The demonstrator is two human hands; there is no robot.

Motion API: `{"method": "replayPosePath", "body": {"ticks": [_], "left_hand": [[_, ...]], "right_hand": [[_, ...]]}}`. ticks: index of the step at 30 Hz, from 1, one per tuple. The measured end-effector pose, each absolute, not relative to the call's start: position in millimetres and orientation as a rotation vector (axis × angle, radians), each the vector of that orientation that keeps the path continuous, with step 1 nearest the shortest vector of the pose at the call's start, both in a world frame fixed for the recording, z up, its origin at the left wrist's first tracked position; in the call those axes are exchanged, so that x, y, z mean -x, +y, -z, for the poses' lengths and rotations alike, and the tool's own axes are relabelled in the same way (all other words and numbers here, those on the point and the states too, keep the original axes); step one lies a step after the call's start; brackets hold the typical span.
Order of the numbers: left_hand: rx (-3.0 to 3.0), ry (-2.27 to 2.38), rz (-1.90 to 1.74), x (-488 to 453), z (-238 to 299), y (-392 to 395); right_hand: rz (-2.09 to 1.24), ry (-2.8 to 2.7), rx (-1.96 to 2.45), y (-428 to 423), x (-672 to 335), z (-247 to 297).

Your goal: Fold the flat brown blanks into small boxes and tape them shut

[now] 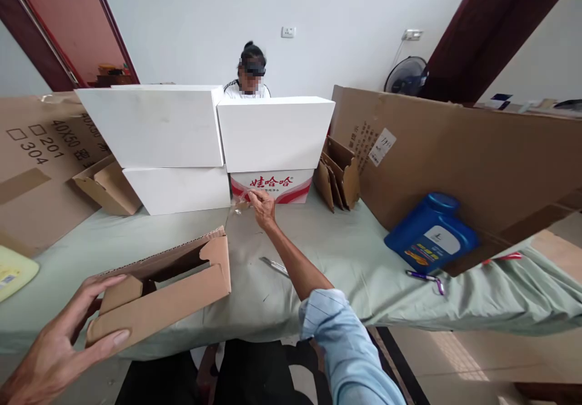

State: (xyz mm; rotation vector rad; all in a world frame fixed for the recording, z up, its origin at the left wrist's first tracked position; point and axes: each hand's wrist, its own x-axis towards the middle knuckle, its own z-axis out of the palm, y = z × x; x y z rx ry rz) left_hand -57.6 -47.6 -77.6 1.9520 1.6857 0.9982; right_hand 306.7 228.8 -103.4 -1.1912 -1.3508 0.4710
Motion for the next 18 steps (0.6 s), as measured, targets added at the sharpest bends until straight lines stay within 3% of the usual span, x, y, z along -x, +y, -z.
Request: {"method": "replayPosePath", "body": {"ticks": [9,18], "left_hand": [[-1.82,1.787,-0.858,62.0,69.5,-44.0],[-1.885,1.689,-0.943,59.5,64.9,-38.6]], "right_hand": [[-0.497,-1.359,1.533,293.9,-302.0,190.6],[-0.378,-1.457,1.512,285.4,-305.3,174.8]]}}
